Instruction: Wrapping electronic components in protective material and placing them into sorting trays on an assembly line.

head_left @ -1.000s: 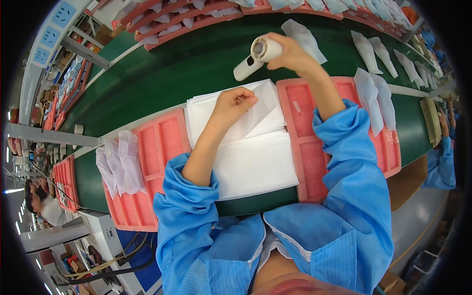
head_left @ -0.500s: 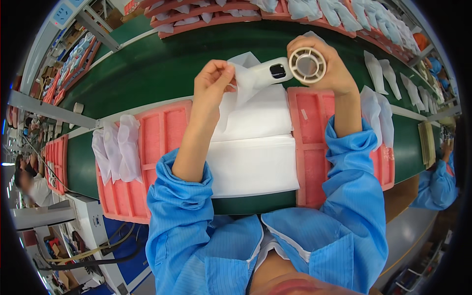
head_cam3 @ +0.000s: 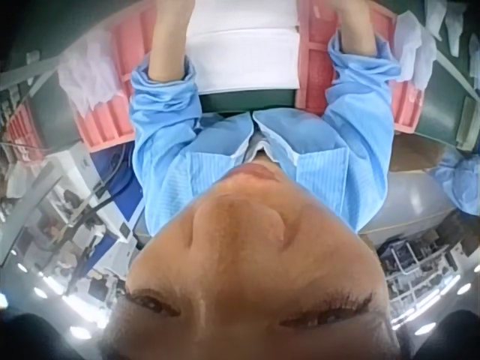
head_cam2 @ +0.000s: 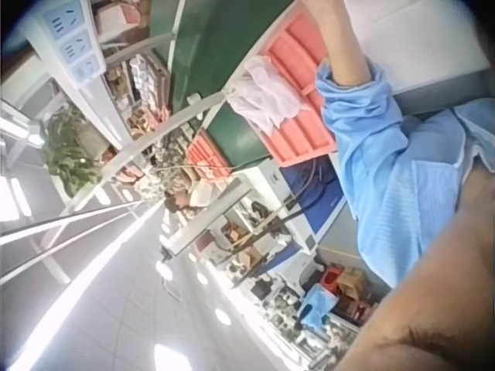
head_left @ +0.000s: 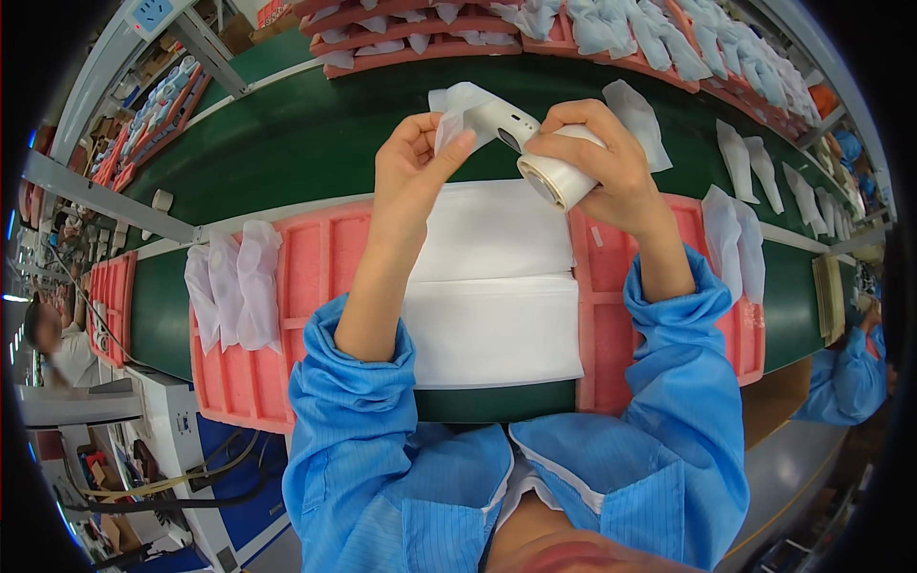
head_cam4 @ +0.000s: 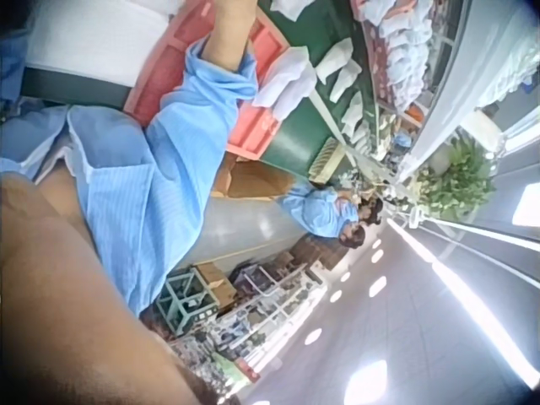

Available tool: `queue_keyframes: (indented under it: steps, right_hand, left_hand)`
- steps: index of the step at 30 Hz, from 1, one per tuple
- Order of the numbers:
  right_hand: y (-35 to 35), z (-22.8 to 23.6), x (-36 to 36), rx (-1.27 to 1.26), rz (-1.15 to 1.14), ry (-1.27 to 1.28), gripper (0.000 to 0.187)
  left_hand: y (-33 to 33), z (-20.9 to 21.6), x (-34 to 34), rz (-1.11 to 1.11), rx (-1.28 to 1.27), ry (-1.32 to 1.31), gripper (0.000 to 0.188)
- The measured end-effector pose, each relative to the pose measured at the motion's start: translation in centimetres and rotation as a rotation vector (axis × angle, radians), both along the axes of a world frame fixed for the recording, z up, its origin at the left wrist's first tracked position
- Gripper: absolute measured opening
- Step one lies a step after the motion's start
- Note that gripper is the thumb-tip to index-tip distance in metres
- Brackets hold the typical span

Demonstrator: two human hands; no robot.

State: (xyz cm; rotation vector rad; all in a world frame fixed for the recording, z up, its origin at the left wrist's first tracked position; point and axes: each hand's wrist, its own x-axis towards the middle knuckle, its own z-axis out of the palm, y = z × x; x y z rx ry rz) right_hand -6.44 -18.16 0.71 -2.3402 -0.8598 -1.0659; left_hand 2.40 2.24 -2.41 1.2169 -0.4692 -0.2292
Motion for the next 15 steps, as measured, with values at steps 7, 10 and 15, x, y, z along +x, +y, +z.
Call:
queue_keyframes:
  steps: [7, 10, 15]
  right_hand:
    - [2.5, -1.9, 0.7, 0.121, -0.012, 0.032, 0.064]
    - [2.6, -2.1, 0.5, 0.093, -0.01, 0.002, 0.072]
    - [2.9, -1.5, 0.2, 0.161, 0.007, -0.005, 0.083]
  left_hand:
    - [-0.6, -0.3, -0.9, 0.187, -0.068, -0.14, 0.017]
    - [-0.4, -0.1, -1.2, 0.173, -0.07, -0.248, 0.017]
    - [-0.1, 0.3, -2.0, 0.151, 0.028, -0.451, 0.017]
